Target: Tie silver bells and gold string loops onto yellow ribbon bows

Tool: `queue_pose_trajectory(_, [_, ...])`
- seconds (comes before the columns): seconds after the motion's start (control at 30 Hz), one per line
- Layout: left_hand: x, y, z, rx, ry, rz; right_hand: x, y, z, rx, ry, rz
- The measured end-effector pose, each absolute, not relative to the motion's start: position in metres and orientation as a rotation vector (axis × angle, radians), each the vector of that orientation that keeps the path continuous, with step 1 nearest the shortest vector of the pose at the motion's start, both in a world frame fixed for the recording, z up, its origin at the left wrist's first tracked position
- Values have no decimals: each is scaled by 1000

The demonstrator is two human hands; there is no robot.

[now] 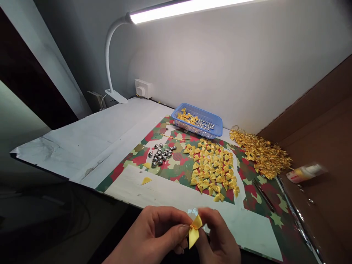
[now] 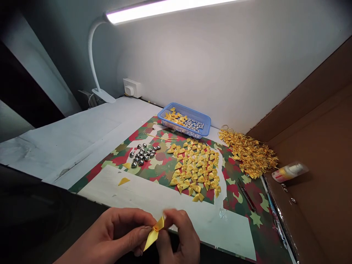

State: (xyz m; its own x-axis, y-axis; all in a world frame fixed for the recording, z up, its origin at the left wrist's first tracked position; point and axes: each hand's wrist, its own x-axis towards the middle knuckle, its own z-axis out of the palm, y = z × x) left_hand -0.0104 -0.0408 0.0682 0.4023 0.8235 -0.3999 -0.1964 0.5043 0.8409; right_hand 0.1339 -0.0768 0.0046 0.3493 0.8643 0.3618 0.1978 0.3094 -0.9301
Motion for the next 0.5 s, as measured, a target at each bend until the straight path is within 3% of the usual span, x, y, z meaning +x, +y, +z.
queue_pose_trajectory(0.5, [-13, -38, 56, 1311, 1118, 887, 140, -61, 36, -1128, -1785, -393])
